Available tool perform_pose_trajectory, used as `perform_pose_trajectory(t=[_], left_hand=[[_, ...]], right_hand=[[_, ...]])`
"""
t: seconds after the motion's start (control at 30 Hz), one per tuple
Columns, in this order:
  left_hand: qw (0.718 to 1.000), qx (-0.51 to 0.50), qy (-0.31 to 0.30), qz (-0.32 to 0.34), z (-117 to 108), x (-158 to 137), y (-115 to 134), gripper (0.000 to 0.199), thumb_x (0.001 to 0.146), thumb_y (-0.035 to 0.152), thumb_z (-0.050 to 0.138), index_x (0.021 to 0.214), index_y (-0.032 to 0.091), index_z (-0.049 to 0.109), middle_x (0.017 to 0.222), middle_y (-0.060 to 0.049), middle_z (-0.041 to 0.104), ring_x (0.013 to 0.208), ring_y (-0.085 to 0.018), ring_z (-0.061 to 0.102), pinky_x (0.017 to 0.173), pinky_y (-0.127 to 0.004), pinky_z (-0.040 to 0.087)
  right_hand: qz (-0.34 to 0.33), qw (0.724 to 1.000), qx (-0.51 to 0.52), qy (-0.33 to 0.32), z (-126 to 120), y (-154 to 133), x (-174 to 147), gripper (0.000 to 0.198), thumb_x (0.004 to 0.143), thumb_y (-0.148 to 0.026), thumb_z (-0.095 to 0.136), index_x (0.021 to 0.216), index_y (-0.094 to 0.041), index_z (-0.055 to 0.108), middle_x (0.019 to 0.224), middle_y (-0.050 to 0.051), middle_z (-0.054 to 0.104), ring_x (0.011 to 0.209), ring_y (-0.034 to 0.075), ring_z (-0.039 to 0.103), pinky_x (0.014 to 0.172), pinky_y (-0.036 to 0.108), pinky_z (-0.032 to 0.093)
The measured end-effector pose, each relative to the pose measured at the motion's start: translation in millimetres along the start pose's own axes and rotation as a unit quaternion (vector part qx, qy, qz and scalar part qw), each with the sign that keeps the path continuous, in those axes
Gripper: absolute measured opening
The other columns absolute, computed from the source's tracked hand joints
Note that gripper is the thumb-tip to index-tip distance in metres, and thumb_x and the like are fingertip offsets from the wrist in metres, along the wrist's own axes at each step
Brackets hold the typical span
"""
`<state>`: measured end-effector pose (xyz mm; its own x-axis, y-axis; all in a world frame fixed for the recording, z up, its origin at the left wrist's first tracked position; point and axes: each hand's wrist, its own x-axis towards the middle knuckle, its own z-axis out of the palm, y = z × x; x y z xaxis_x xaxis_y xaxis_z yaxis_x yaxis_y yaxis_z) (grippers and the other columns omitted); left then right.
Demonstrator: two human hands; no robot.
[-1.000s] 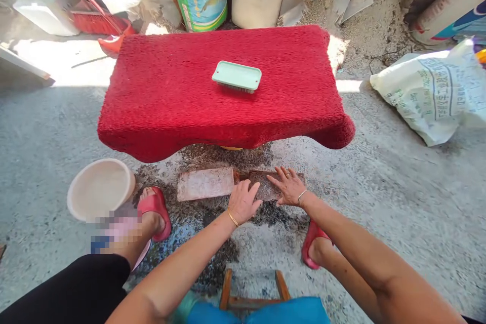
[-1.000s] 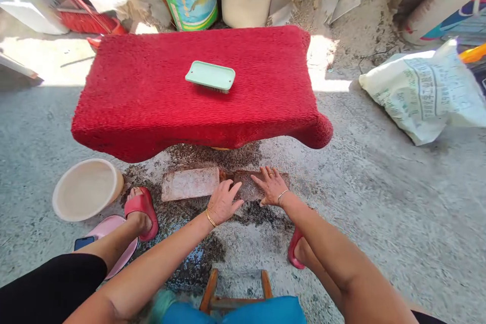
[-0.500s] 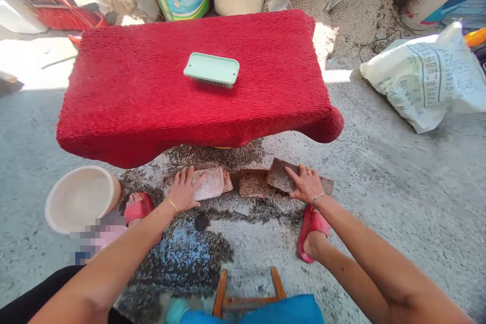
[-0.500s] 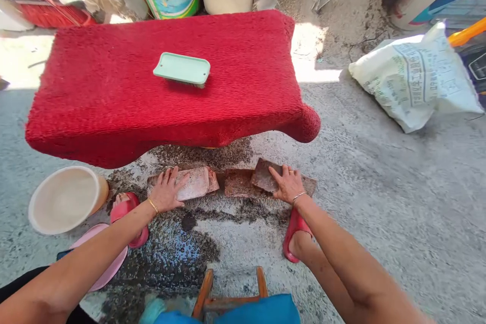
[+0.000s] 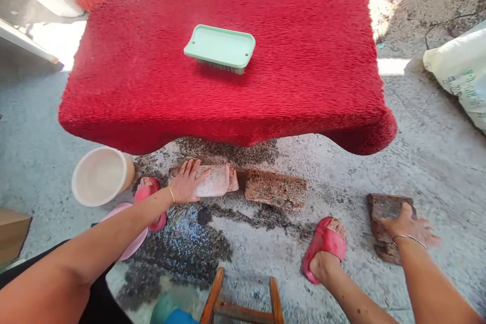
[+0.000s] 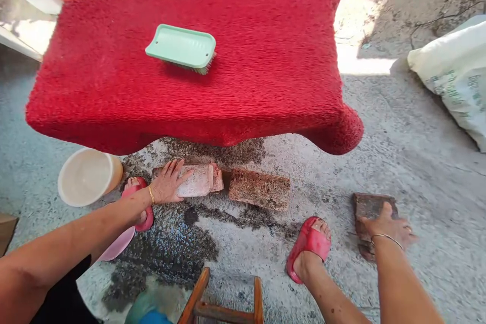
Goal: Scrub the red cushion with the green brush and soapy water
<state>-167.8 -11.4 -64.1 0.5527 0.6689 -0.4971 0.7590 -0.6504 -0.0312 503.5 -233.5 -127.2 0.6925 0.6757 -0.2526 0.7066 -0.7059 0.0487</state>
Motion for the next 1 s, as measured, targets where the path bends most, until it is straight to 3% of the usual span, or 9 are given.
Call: perform_pose_trajectory(t=[0.03,0.1,0.23,0.3,0.4,0.57,0.7,0.8,1.0], left_hand=[[1.0,0.0,-0.001,0.0,-0.3,0.3,-0.1,0.104,0.054,0.044,0.081,0.147,0.023,0.04,0.159,-0.021,0.02,0.144,-0.049,0.011,0.114,-0.062,0.011],[1.0,0.001,0.0,0.001,-0.3,0.7,-0.4,0.102,0.055,0.045,0.08,0.147,0.022,0.041,0.158,-0.022,0.022,0.144,-0.049,0.014,0.114,-0.062,0.011],[1.0,0.011,0.011,0.012,1.2,0.4,-2.1,0.104,0.055,0.048,0.079,0.147,0.021,0.04,0.157,-0.023,0.023,0.143,-0.05,0.016,0.114,-0.061,0.011],[1.0,0.008,0.018,0.017,2.3,-0.3,-3.3,0.106,0.053,0.048,0.08,0.147,0.022,0.04,0.156,-0.022,0.025,0.143,-0.049,0.017,0.114,-0.06,0.012],[0.999,0.012,0.041,0.025,4.4,-1.5,-5.3,0.102,0.052,0.047,0.079,0.145,0.021,0.044,0.154,-0.022,0.03,0.142,-0.048,0.019,0.114,-0.059,0.015],[0.995,0.034,0.09,0.032,11.2,2.2,-12.2,0.085,0.061,0.042,0.066,0.142,0.025,0.047,0.143,-0.018,0.048,0.132,-0.045,0.038,0.109,-0.057,0.025],[0.993,0.001,0.111,0.029,13.2,4.7,-12.4,0.085,0.058,0.048,0.061,0.141,0.046,0.041,0.128,-0.001,0.061,0.126,-0.042,0.041,0.106,-0.058,0.028],[0.995,-0.007,0.102,0.016,4.0,3.4,-2.8,0.086,0.055,0.05,0.061,0.139,0.052,0.04,0.123,0.002,0.063,0.122,-0.042,0.042,0.103,-0.058,0.031],[0.994,0.036,0.084,0.054,-44.7,14.7,57.5,0.084,0.063,0.043,0.061,0.145,0.037,0.041,0.135,-0.01,0.052,0.122,-0.042,0.041,0.101,-0.054,0.03]], right_hand=[[-0.005,1.0,-0.012,0.006,-5.2,-27.6,-3.9,0.095,0.061,-0.07,0.049,0.147,-0.038,0.024,0.135,0.03,0.04,0.118,0.055,0.046,0.079,0.076,0.029],[-0.155,0.987,-0.026,-0.005,-16.7,-101.7,-20.9,0.092,0.064,-0.067,0.057,0.144,-0.026,0.037,0.139,0.028,0.04,0.129,0.048,0.039,0.094,0.067,0.032],[-0.478,0.875,-0.058,-0.05,-20.0,-250.2,-80.2,0.106,0.059,-0.068,0.073,0.149,-0.025,0.035,0.156,0.021,0.023,0.142,0.041,0.02,0.111,0.054,0.018],[-0.537,0.834,-0.092,-0.087,-12.7,-292.3,-104.3,0.114,0.055,-0.064,0.079,0.151,-0.028,0.031,0.158,0.02,0.019,0.143,0.043,0.014,0.112,0.055,0.011],[-0.557,0.812,-0.118,-0.129,-6.1,-314.7,-118.2,0.118,0.056,-0.06,0.081,0.154,-0.03,0.023,0.158,0.021,0.016,0.142,0.046,0.014,0.11,0.058,0.009],[-0.551,0.812,-0.119,-0.155,-13.9,-312.6,-116.4,0.114,0.061,-0.054,0.077,0.155,-0.03,0.017,0.155,0.022,0.021,0.135,0.045,0.025,0.106,0.057,0.014],[-0.462,0.869,-0.106,-0.144,-19.2,-288.1,-112.6,0.115,0.059,-0.058,0.076,0.154,-0.029,0.019,0.151,0.023,0.025,0.132,0.046,0.028,0.103,0.056,0.019],[-0.351,0.924,-0.087,-0.122,-26.3,-238.9,-95.3,0.114,0.059,-0.061,0.074,0.154,-0.028,0.021,0.147,0.024,0.029,0.127,0.044,0.034,0.098,0.052,0.026],[-0.073,0.995,-0.054,-0.048,-35.5,-86.2,-35.2,0.104,0.063,-0.059,0.07,0.152,-0.026,0.027,0.143,0.025,0.031,0.122,0.046,0.042,0.092,0.058,0.031]])
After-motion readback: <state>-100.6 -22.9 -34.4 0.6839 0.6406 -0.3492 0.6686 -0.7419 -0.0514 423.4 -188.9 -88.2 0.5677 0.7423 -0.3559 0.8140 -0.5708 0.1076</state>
